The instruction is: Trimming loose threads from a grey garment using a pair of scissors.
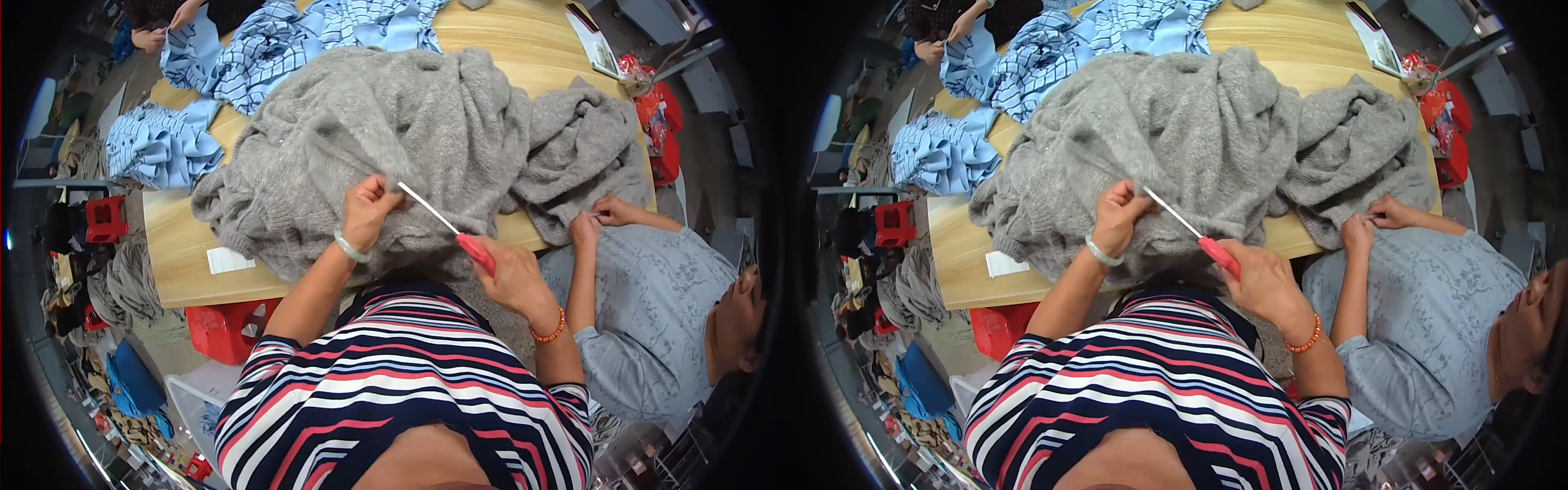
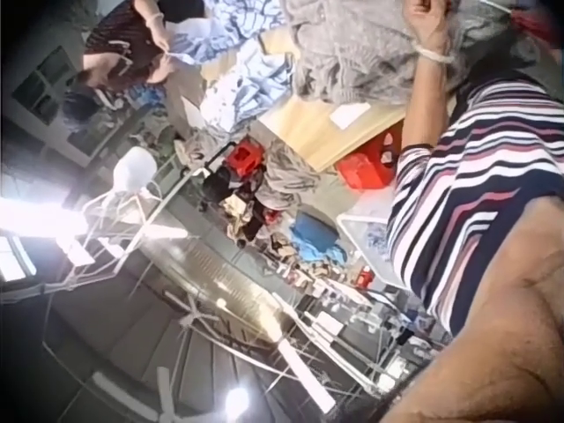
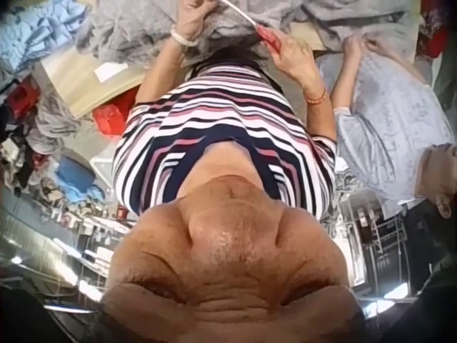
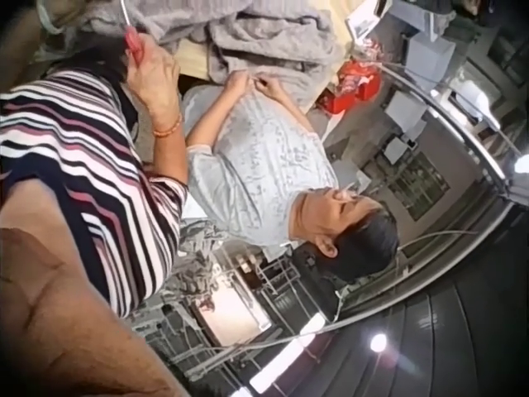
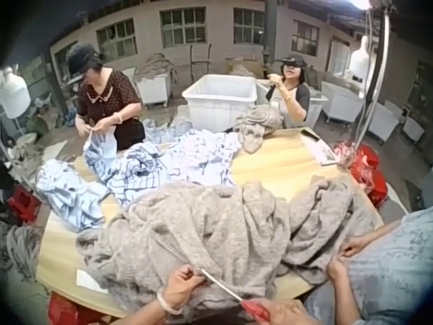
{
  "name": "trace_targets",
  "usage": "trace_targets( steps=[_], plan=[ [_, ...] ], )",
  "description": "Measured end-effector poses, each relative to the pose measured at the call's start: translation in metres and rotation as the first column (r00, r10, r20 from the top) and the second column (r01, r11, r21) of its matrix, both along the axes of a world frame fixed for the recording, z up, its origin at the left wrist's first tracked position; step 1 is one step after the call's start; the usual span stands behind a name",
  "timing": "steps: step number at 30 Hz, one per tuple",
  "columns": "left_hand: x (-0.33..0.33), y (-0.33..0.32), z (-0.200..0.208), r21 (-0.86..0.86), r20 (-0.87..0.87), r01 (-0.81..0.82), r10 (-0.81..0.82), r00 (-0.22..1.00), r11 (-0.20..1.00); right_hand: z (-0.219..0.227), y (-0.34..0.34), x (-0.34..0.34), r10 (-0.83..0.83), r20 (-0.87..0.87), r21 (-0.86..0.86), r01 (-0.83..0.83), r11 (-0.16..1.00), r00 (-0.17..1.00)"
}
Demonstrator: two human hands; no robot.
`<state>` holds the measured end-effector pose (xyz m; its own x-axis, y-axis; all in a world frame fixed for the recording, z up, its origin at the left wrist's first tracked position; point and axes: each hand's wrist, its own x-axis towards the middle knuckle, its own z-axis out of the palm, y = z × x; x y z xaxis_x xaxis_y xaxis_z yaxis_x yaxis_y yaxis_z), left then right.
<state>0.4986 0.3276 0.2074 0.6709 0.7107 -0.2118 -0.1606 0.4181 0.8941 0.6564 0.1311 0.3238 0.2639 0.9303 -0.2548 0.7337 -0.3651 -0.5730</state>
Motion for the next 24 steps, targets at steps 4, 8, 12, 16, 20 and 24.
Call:
trace_targets(
  steps=[4, 8, 12, 16, 20, 24],
  plan=[
    [-0.015, -0.003, 0.031, -0.066, -0.121, 0.133, -0.140, 0.983, 0.989, -0.004, -0.009, 0.006, -0.054, -0.012, 0.023, 0.055, 0.998, 0.998],
    [-0.013, 0.020, 0.061, -0.234, -0.159, -0.001, -0.037, 0.987, 0.972, -0.001, -0.007, -0.003, -0.032, -0.028, -0.005, 0.031, 0.999, 0.999],
    [0.004, 0.050, 0.050, -0.204, -0.248, -0.143, 0.091, 0.964, 0.968, 0.000, -0.007, -0.012, -0.020, 0.025, 0.080, 0.018, 0.997, 0.999],
    [-0.001, 0.043, 0.030, -0.018, -0.184, -0.172, 0.166, 0.969, 0.985, 0.012, -0.002, -0.027, -0.030, 0.065, 0.038, 0.028, 0.999, 0.997],
    [-0.020, 0.034, 0.017, 0.073, -0.191, -0.115, 0.127, 0.973, 0.991, 0.025, 0.010, -0.040, -0.011, 0.104, -0.020, 0.013, 1.000, 0.995],
    [-0.040, 0.045, 0.022, 0.038, -0.185, -0.028, 0.034, 0.982, 0.999, 0.031, 0.020, -0.060, -0.023, 0.054, 0.013, 0.022, 1.000, 0.998]
  ],
)
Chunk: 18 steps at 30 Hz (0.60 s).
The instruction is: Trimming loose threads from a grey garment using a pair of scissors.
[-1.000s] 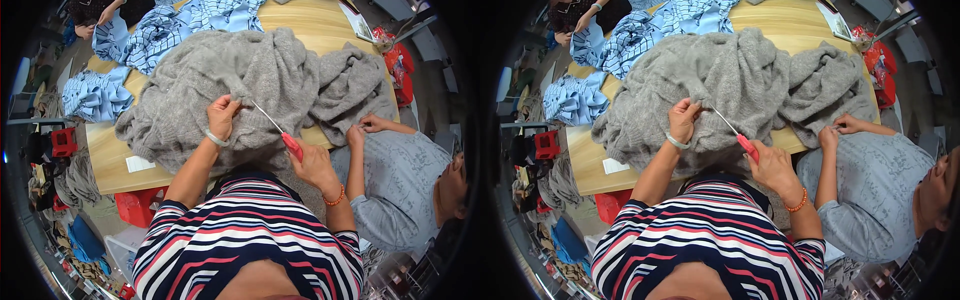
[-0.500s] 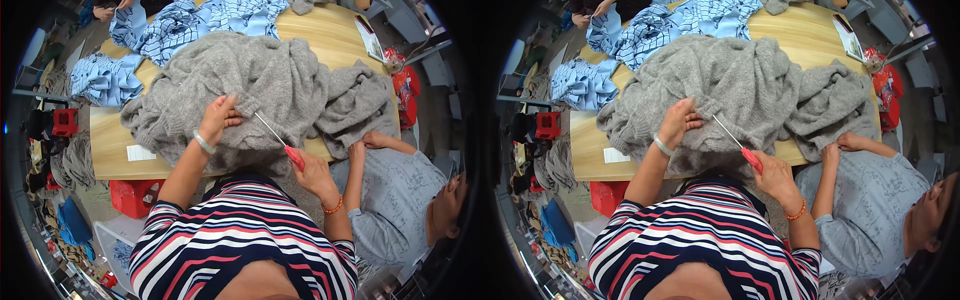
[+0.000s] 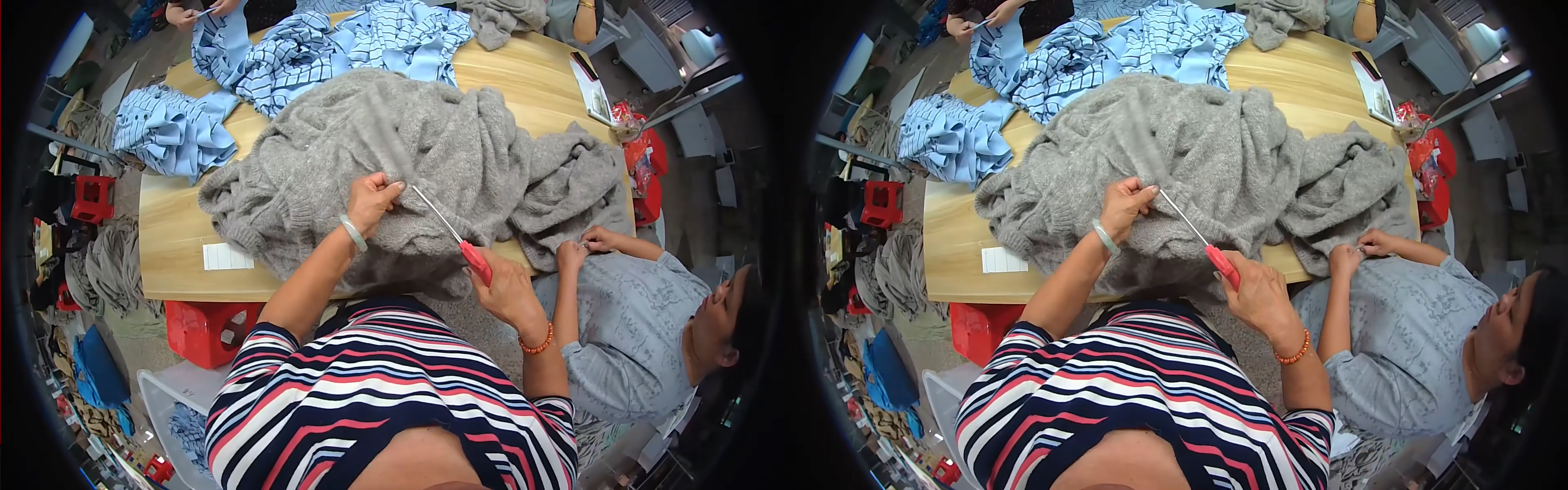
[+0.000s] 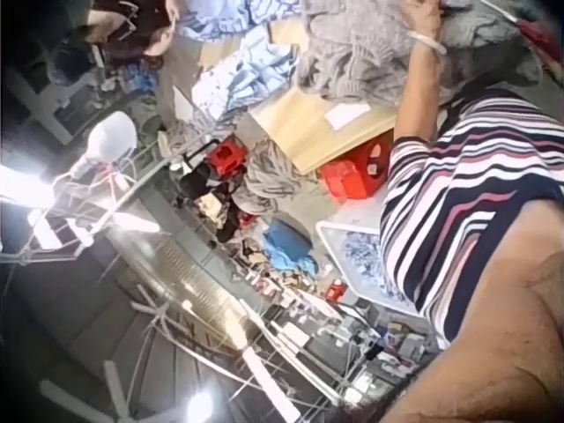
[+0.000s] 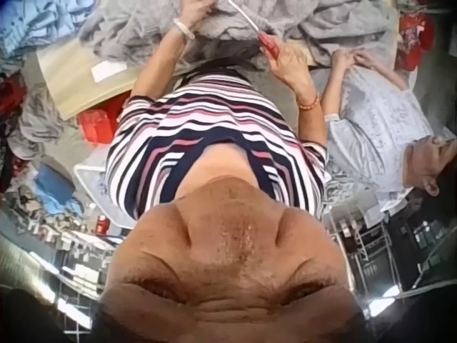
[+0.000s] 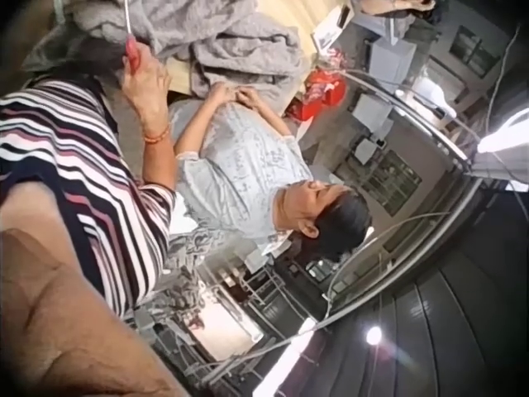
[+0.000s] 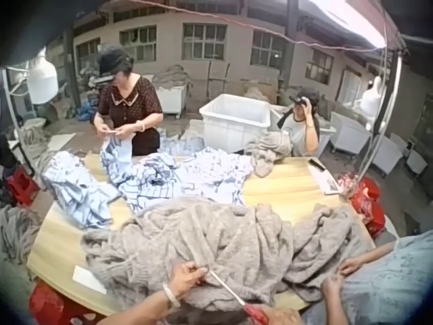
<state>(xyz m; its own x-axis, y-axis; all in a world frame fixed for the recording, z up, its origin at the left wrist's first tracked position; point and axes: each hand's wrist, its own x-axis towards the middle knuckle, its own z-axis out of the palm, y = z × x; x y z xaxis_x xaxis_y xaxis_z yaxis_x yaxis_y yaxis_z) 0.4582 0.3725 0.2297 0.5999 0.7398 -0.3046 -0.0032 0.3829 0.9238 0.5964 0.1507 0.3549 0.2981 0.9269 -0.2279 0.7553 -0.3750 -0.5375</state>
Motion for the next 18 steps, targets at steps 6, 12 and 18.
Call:
trace_targets(
  steps=[6, 12, 18],
  plan=[
    [-0.016, 0.030, 0.039, -0.284, 0.068, 0.049, -0.031, 0.997, 0.958, 0.005, 0.006, -0.026, -0.053, -0.001, 0.071, 0.053, 0.996, 0.999],
    [-0.001, 0.073, 0.035, -0.599, 0.181, -0.107, 0.264, 0.947, 0.793, 0.012, 0.011, -0.043, -0.077, 0.021, 0.057, 0.076, 0.995, 0.997],
    [0.007, 0.075, 0.018, -0.530, 0.285, -0.066, 0.250, 0.925, 0.846, 0.010, 0.034, -0.037, -0.083, 0.118, -0.010, 0.084, 0.996, 0.990]
  ],
)
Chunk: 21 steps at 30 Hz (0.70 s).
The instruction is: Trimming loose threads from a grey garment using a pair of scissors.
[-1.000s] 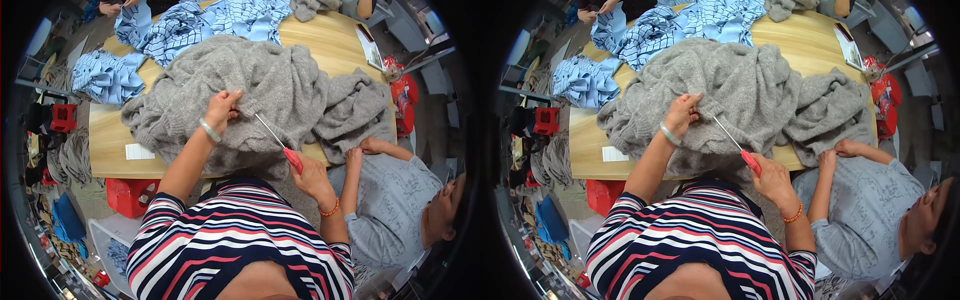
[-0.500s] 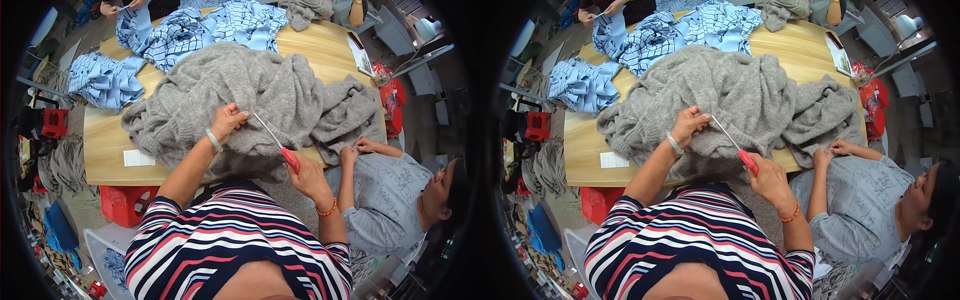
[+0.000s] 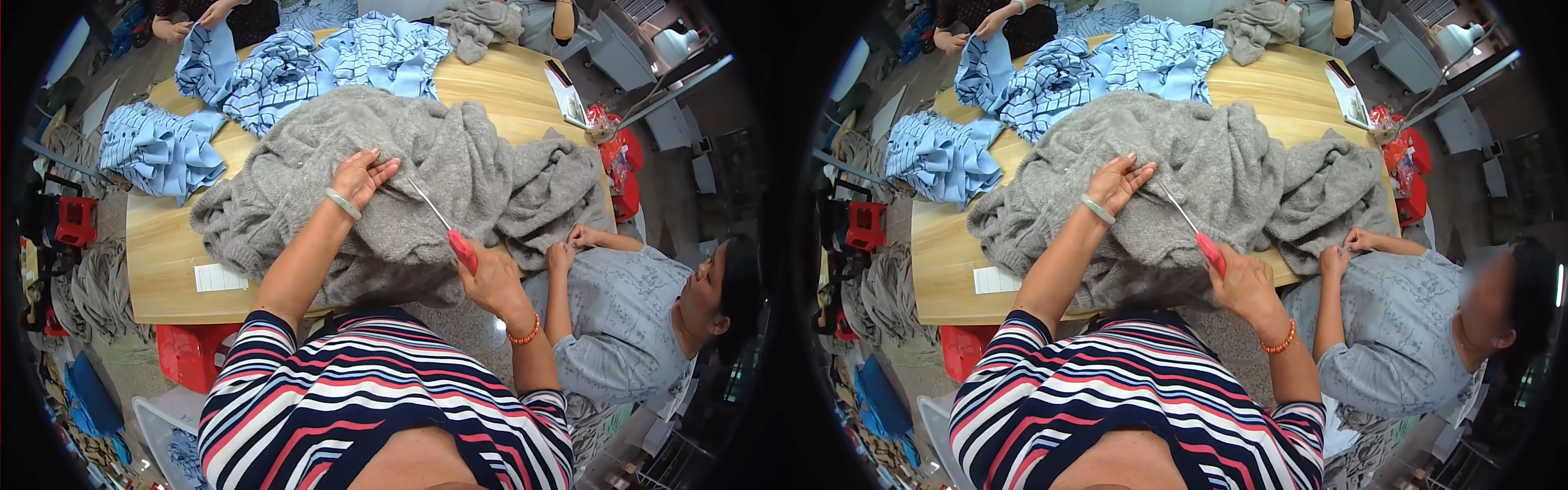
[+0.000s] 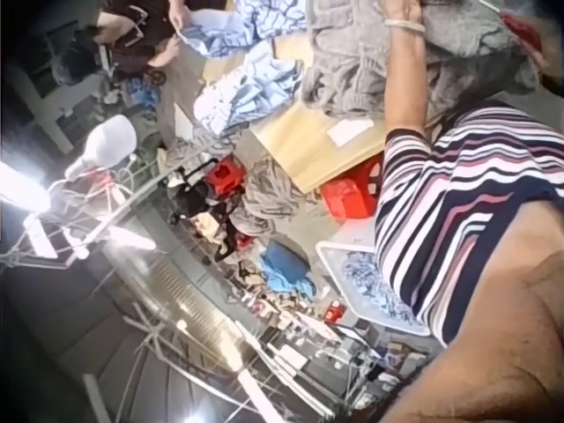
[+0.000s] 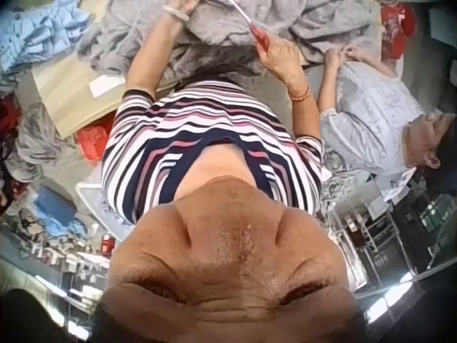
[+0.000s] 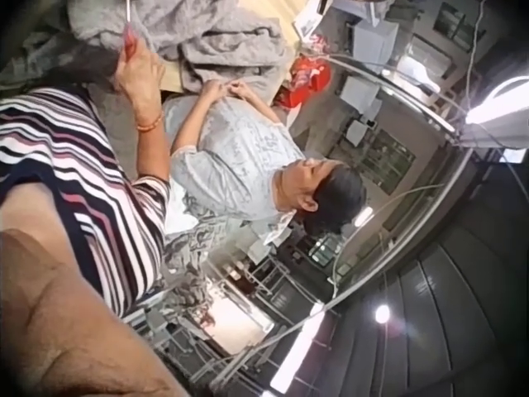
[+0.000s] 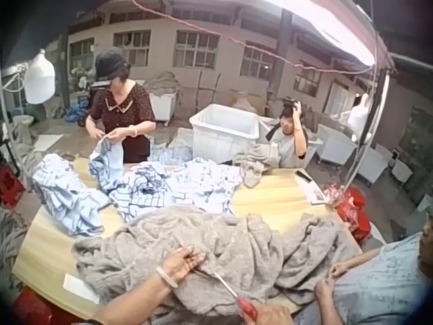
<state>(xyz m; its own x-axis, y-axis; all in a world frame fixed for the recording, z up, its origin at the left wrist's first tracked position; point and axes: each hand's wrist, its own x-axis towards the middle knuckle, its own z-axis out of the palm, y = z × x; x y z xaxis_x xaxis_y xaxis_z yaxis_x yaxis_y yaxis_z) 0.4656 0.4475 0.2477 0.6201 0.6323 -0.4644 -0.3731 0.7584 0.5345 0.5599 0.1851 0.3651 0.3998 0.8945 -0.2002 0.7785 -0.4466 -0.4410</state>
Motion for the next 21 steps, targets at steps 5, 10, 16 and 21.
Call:
trace_targets(
  steps=[5, 10, 16, 21],
  plan=[
    [-0.003, -0.008, 0.001, 0.082, -0.007, 0.062, -0.061, 0.998, 0.995, 0.004, 0.031, 0.005, 0.032, 0.082, -0.061, -0.027, 0.998, 0.996],
    [0.000, -0.004, -0.001, 0.112, -0.018, 0.089, -0.088, 0.996, 0.990, -0.008, 0.046, 0.013, 0.068, 0.064, -0.042, -0.065, 0.997, 0.996],
    [0.007, 0.002, 0.016, -0.016, -0.168, 0.113, -0.114, 0.979, 0.993, -0.015, 0.035, 0.028, 0.002, -0.039, 0.062, 0.000, 0.998, 0.999],
    [0.021, 0.000, 0.009, 0.064, -0.240, 0.426, -0.400, 0.884, 0.903, -0.015, 0.023, 0.038, -0.061, -0.026, 0.037, 0.061, 0.997, 0.998]
  ],
)
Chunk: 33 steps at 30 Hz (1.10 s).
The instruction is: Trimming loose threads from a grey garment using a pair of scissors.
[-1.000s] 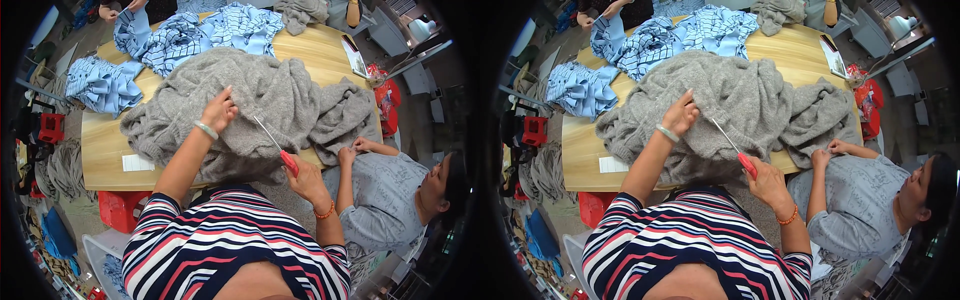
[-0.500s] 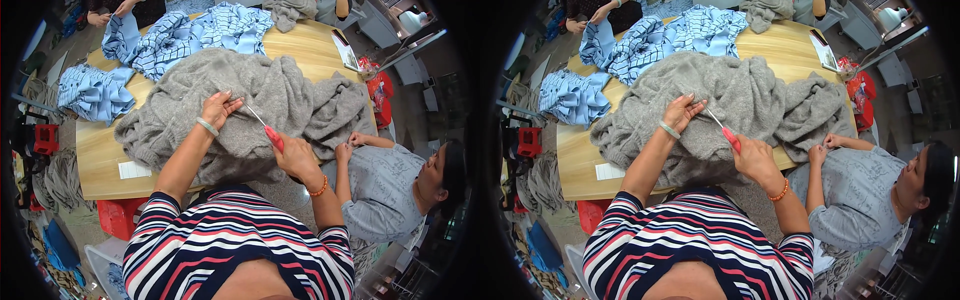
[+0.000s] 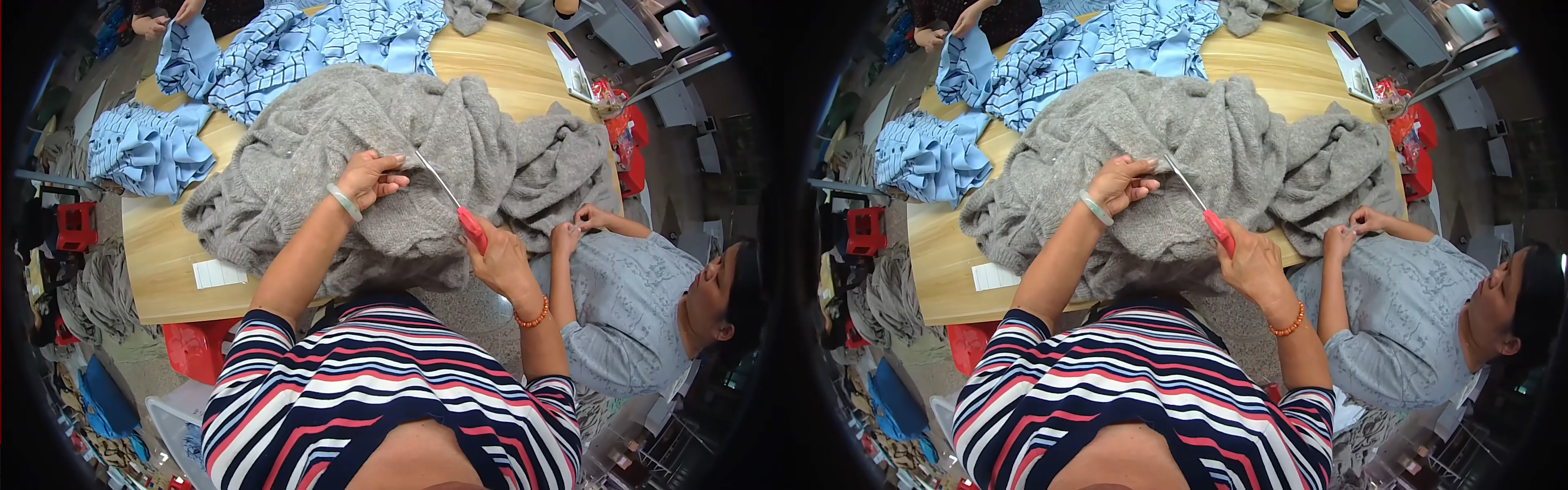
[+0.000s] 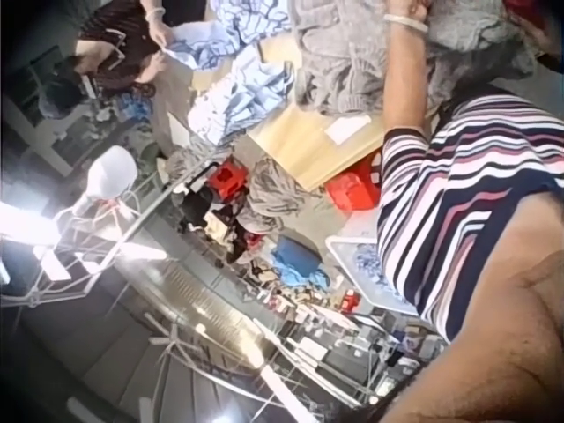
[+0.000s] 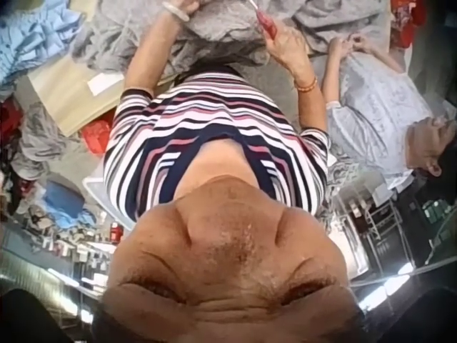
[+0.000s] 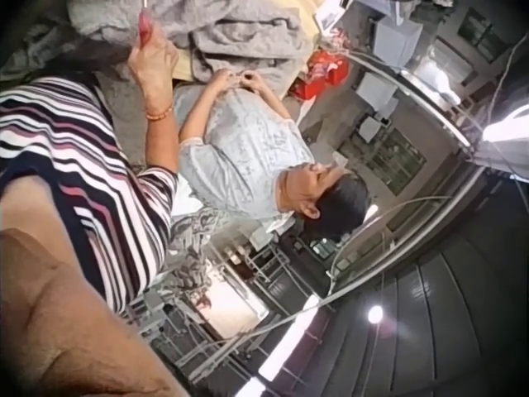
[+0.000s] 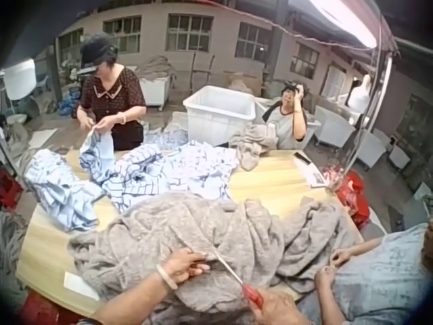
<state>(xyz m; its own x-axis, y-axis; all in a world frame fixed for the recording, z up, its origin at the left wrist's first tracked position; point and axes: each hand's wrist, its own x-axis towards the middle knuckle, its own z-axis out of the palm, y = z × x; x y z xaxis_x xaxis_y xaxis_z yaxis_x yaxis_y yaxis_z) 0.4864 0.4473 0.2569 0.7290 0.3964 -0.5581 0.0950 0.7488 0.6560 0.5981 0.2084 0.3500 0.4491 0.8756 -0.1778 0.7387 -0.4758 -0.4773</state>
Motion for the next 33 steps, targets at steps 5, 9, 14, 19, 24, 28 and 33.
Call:
trace_targets(
  steps=[5, 9, 14, 19, 24, 28, 33],
  plan=[
    [0.014, -0.006, -0.016, -0.045, -0.005, -0.164, 0.164, 0.986, 0.985, -0.003, -0.003, 0.011, 0.011, 0.034, -0.033, -0.009, 0.999, 0.999],
    [0.020, -0.013, -0.014, -0.036, 0.124, -0.231, 0.234, 0.964, 0.972, -0.005, -0.004, 0.016, 0.046, 0.087, -0.124, -0.035, 0.992, 0.995],
    [0.020, -0.010, -0.016, -0.049, 0.201, -0.231, 0.236, 0.951, 0.972, -0.003, -0.001, 0.019, 0.082, 0.083, -0.072, -0.076, 0.995, 0.993],
    [0.023, -0.014, -0.020, 0.069, 0.199, -0.222, 0.204, 0.958, 0.973, 0.000, 0.003, 0.021, 0.056, 0.075, -0.074, -0.051, 0.996, 0.996],
    [0.023, -0.007, -0.024, 0.097, 0.172, -0.190, 0.172, 0.970, 0.977, 0.000, 0.003, 0.028, 0.068, 0.051, -0.121, -0.061, 0.991, 0.996],
    [0.022, -0.009, -0.016, 0.068, 0.242, -0.172, 0.151, 0.958, 0.983, 0.001, 0.009, 0.034, 0.027, -0.015, -0.157, -0.029, 0.987, 1.000],
    [0.020, -0.040, 0.006, 0.273, 0.281, 0.062, -0.141, 0.949, 0.960, -0.008, 0.020, 0.046, -0.048, -0.220, 0.262, 0.106, 0.959, 0.974]
  ],
)
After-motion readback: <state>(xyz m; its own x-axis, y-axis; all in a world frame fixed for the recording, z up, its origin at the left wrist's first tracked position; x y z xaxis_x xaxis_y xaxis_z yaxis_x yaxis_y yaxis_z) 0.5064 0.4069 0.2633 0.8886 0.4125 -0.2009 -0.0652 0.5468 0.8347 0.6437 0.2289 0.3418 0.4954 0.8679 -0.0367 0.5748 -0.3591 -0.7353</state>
